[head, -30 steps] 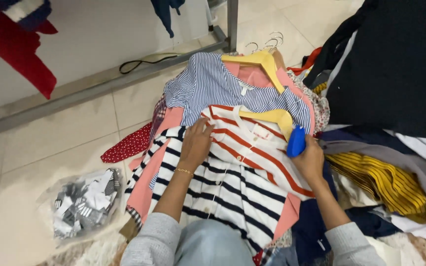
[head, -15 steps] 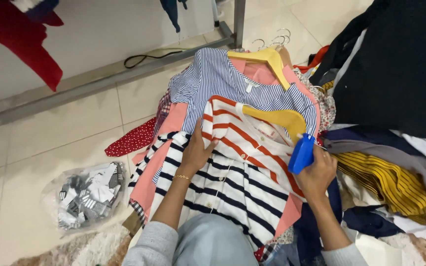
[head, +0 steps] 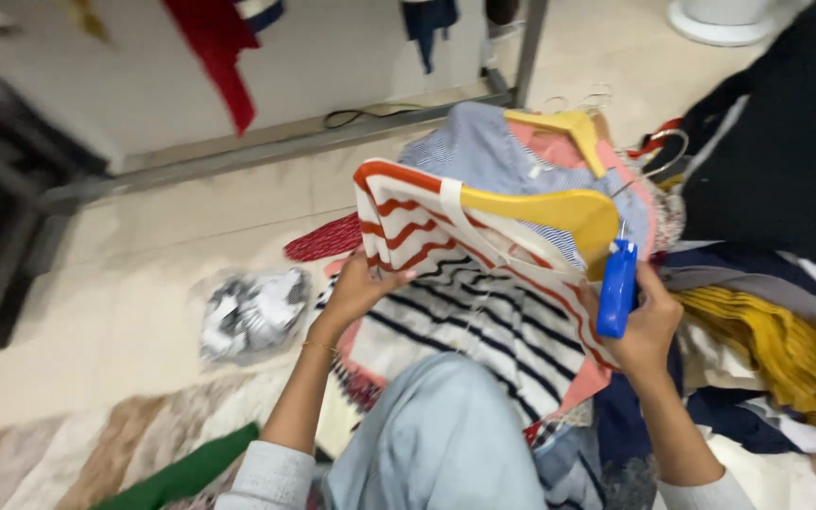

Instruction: The person is attaching tags to various items of clothing using a tagging gun and placing them on hangers.

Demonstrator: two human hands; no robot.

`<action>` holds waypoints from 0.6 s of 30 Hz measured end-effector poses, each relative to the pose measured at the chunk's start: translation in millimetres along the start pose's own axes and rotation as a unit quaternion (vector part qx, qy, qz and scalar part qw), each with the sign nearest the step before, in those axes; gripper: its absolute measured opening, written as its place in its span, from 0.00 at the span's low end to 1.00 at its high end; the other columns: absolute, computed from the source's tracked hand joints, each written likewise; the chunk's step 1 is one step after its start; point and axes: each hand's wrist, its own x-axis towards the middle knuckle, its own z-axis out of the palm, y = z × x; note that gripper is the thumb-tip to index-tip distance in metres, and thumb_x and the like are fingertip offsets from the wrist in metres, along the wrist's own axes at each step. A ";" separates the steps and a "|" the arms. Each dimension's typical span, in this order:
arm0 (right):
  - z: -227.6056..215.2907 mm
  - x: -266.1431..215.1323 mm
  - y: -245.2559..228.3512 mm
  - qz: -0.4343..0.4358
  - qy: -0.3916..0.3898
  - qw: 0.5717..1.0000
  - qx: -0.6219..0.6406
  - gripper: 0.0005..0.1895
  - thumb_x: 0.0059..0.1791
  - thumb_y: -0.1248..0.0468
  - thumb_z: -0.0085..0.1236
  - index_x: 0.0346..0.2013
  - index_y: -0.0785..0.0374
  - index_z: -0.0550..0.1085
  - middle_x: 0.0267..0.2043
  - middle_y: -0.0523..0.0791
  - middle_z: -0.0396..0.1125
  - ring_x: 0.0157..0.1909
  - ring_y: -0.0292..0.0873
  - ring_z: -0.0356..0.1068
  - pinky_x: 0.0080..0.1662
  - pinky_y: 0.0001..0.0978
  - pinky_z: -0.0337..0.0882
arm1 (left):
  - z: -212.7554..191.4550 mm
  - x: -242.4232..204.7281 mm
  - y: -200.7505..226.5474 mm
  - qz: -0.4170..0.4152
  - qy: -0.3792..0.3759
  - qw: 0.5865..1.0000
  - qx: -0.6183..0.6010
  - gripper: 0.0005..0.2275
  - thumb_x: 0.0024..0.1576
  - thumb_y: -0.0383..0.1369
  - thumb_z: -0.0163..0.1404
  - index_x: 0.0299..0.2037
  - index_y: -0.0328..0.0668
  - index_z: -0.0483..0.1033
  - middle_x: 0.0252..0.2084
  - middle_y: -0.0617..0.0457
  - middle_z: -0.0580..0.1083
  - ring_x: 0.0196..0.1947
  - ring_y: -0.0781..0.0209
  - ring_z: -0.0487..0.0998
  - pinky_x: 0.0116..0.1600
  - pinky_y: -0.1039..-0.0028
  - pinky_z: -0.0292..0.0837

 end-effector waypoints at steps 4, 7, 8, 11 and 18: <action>19.9 -9.0 -40.0 -0.015 -0.015 1.000 0.021 0.18 0.40 0.60 0.79 0.39 0.55 0.78 0.25 0.47 0.68 0.31 0.45 0.70 0.38 0.29 0.66 | -33.7 -72.5 6.3 -0.074 0.038 0.996 -0.034 0.24 0.53 0.39 0.63 0.58 0.39 0.75 0.52 0.40 0.79 0.55 0.48 0.79 0.61 0.55 0.71; 29.6 -17.0 -78.9 -0.038 -0.029 0.998 0.045 0.19 0.39 0.61 0.80 0.38 0.55 0.78 0.25 0.47 0.68 0.32 0.47 0.71 0.38 0.29 0.67 | -56.1 -122.2 11.1 -0.090 0.095 0.987 -0.098 0.24 0.56 0.40 0.60 0.61 0.40 0.72 0.55 0.40 0.78 0.57 0.52 0.77 0.63 0.58 0.70; 32.4 -19.3 -91.1 -0.040 -0.044 0.996 0.072 0.18 0.40 0.63 0.78 0.40 0.58 0.78 0.27 0.49 0.69 0.33 0.43 0.70 0.40 0.29 0.68 | -65.8 -140.7 18.9 -0.105 0.137 0.978 -0.120 0.18 0.57 0.39 0.60 0.54 0.39 0.77 0.49 0.44 0.80 0.52 0.56 0.77 0.60 0.60 0.71; 43.0 -24.3 -118.2 -0.067 -0.080 0.988 0.116 0.17 0.41 0.67 0.77 0.41 0.61 0.78 0.29 0.51 0.70 0.35 0.42 0.71 0.42 0.31 0.70 | -96.9 -195.7 29.2 -0.123 0.231 0.952 -0.160 0.13 0.56 0.38 0.61 0.45 0.39 0.83 0.39 0.48 0.82 0.43 0.61 0.78 0.54 0.64 0.74; 62.7 -49.5 -229.1 -0.077 -0.201 0.956 0.197 0.21 0.38 0.71 0.77 0.42 0.72 0.76 0.35 0.57 0.72 0.40 0.51 0.73 0.46 0.44 0.71 | -151.8 -329.5 99.3 -0.119 0.403 0.872 -0.249 0.10 0.52 0.33 0.64 0.38 0.34 0.81 0.29 0.46 0.81 0.29 0.60 0.81 0.39 0.68 0.80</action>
